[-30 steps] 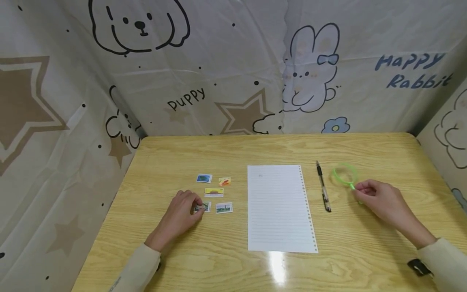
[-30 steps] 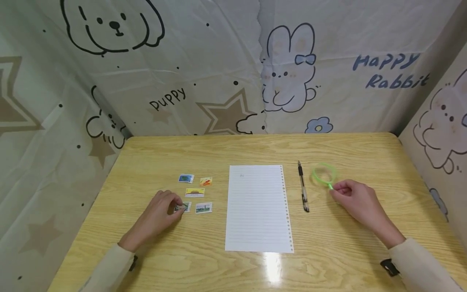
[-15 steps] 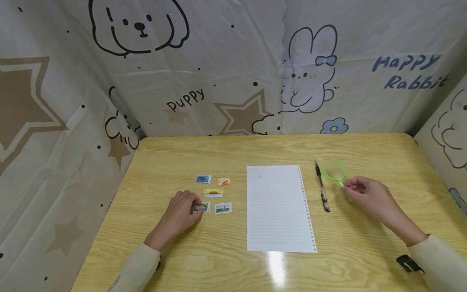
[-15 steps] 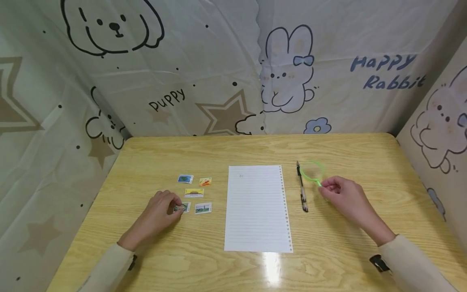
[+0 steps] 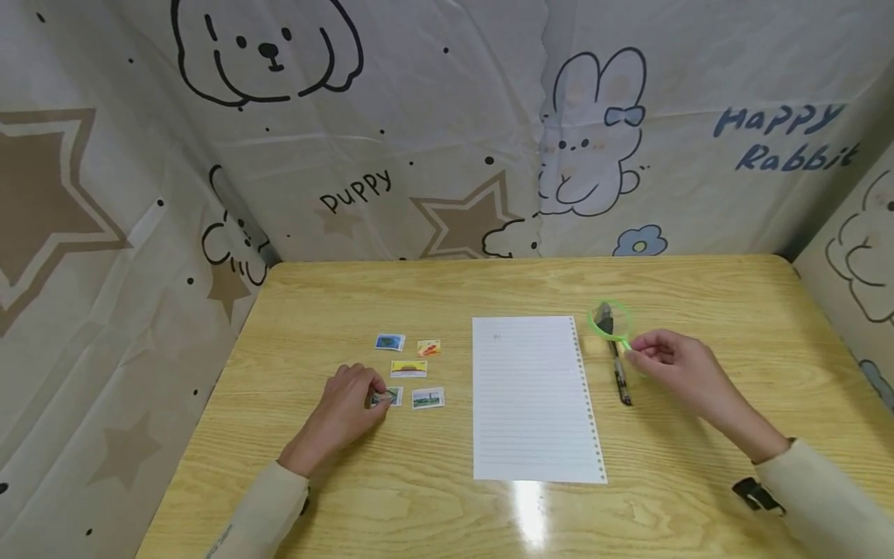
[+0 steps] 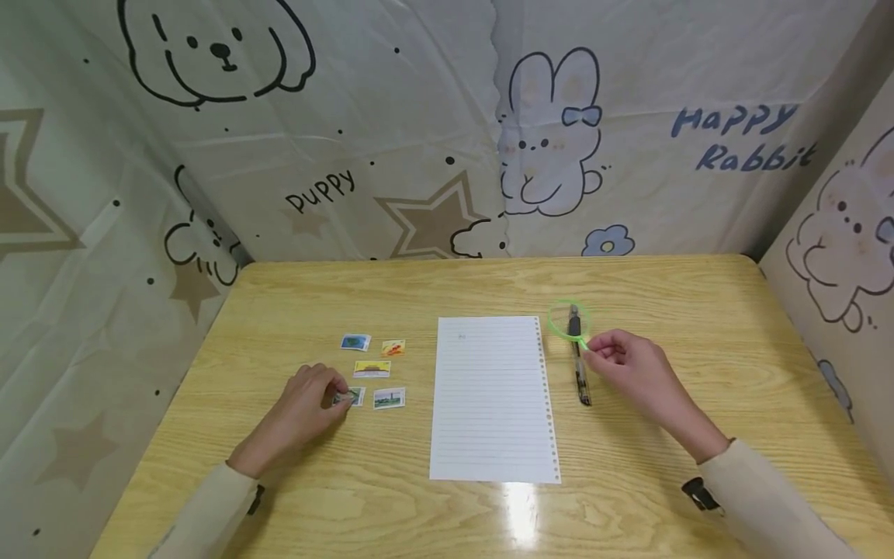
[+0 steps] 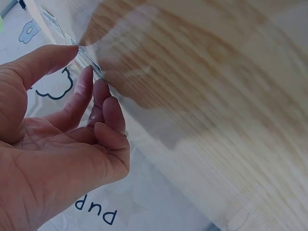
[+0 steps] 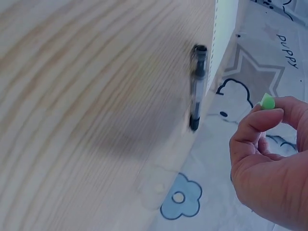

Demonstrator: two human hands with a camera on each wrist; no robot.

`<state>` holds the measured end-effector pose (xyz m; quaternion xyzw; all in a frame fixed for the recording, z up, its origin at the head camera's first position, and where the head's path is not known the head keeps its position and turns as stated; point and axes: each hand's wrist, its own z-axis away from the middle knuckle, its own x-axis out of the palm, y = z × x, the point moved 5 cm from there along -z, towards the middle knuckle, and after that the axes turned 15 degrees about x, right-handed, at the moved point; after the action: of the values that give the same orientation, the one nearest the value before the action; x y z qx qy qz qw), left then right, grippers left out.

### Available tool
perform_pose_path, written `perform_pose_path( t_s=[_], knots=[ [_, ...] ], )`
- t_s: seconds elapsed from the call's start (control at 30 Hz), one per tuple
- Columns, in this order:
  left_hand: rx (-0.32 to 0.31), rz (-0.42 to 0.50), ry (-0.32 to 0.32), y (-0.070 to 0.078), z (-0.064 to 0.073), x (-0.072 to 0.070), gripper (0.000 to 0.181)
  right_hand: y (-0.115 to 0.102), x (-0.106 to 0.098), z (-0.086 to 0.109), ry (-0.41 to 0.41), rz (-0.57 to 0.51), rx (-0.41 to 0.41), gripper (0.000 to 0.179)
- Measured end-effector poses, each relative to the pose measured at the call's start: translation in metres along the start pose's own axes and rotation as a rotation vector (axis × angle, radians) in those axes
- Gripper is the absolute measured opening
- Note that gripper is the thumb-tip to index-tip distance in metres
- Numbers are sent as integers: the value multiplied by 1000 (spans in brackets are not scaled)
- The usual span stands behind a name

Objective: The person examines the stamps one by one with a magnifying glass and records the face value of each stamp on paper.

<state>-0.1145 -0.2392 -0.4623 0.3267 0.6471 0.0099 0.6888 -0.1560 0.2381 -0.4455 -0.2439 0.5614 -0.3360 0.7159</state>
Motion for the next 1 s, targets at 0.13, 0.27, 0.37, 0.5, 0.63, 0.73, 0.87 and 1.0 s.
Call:
perform_pose_path(
  t_s=[0.13,0.27,0.37,0.5,0.63,0.73,0.87,1.0],
  knots=[
    [-2,9,-2,0,-1,0,11,-6,8,1,-36,-34,6,29],
    [1,7,5,0,-1,0,10,-13,16,3,-71,-63,-13,28],
    [5,1,12,0,-1,0,10,-19,22,5,-94,-80,-28,27],
    [6,-2,12,0,0,0,11,-27,30,6,-117,-100,-38,28],
    [6,-1,10,-1,0,0,10,-34,40,6,-150,-133,-26,27],
    [6,-1,9,-1,0,0,10,-40,48,6,-172,-154,-34,24],
    [7,-4,11,-1,0,1,9,-48,59,7,-203,-163,-40,22],
    [5,-6,11,-1,0,1,10,-54,68,7,-226,-171,-30,23]
  ],
)
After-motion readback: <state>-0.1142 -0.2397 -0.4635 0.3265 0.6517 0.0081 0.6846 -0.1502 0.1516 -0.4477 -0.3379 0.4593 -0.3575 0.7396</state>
